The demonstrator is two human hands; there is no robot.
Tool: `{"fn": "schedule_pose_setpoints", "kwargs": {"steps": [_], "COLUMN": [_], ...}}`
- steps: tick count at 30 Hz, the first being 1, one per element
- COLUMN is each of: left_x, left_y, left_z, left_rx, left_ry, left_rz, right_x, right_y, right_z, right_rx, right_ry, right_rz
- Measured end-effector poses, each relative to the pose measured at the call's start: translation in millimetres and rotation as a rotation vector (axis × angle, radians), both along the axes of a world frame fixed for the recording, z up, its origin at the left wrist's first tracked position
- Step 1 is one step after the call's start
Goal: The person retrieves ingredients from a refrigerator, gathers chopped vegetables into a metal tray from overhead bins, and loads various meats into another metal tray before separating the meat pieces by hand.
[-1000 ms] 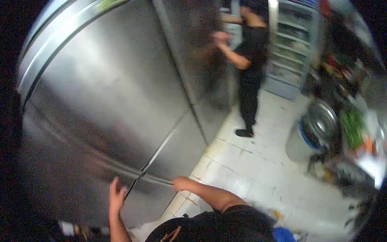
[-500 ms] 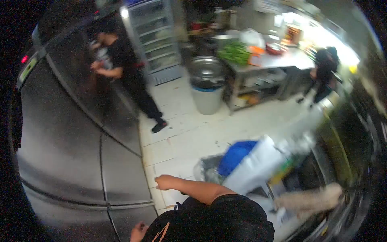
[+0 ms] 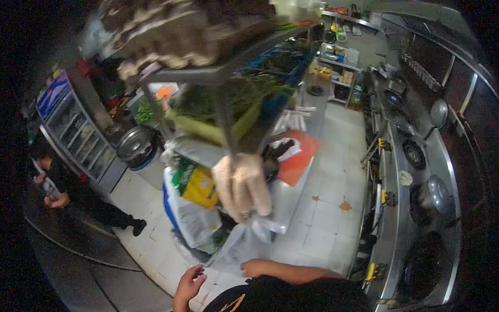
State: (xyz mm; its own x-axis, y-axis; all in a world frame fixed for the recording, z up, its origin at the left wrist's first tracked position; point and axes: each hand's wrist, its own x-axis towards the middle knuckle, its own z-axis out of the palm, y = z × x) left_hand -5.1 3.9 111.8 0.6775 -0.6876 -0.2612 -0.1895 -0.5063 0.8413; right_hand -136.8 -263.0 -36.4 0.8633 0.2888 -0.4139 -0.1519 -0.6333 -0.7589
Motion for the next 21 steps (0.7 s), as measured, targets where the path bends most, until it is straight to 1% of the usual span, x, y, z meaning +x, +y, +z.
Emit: {"fn": "schedule_pose_setpoints", "kwargs": {"steps": [2,3,5,6,9,10,11,12,13,15,16,17,19,21], "left_x": [-28.9,-44.9,-72.4,-87.5,-115.9,-129.2,-132.9,-139.5,-145.6,-157.9,-161.9,-162.7,-162.6,-153.0], "left_y": [-60.3,-94.4,-152.7,-188.3,-301.6,-347.1,-380.6,-415.5,-452.5,-514.3,-535.0,-553.5,-591.7,-630.7], "left_z": [0.2,13.5,4.8,1.5,-44.2,-24.0,-43.2,-26.9,-7.1,15.2,34.1,35.9,31.5,7.2], "left_rx": [-0.127,-0.142,-0.139,-0.152,-0.080,0.064,-0.013,-0.039,-0.078,-0.109,-0.122,-0.190,-0.121,-0.153], "left_ry": [0.174,0.353,0.493,0.564,0.481,0.382,0.202,0.121,0.040,-0.077,0.015,0.036,0.017,-0.078], "left_rz": [-0.100,-0.114,-0.175,-0.218,-0.433,-0.489,-0.630,-0.700,-0.756,-0.770,-0.694,-0.668,-0.685,-0.749], "right_x": [-26.0,-41.9,-66.9,-85.0,-174.7,-208.4,-242.2,-272.9,-294.4,-315.1,-313.3,-305.7,-277.8,-233.5], "right_y": [-26.3,-42.3,-79.5,-107.1,-225.6,-265.8,-302.1,-340.9,-381.4,-449.2,-476.8,-504.0,-558.1,-605.0], "right_z": [35.5,41.9,46.3,43.5,57.9,26.7,-1.1,15.7,46.8,87.2,106.4,124.8,157.1,198.5], "right_rx": [-0.057,0.015,0.163,0.135,0.117,0.089,0.058,-0.093,-0.258,-0.191,-0.151,-0.129,-0.076,-0.153], "right_ry": [0.022,-0.006,-0.081,-0.108,-0.124,-0.117,-0.107,-0.066,-0.023,-0.058,-0.086,-0.140,-0.254,-0.282], "right_rz": [-0.003,-0.086,-0.265,-0.311,-0.530,-0.619,-0.707,-0.769,-0.815,-1.085,-1.217,-1.195,-1.153,-1.011]}}
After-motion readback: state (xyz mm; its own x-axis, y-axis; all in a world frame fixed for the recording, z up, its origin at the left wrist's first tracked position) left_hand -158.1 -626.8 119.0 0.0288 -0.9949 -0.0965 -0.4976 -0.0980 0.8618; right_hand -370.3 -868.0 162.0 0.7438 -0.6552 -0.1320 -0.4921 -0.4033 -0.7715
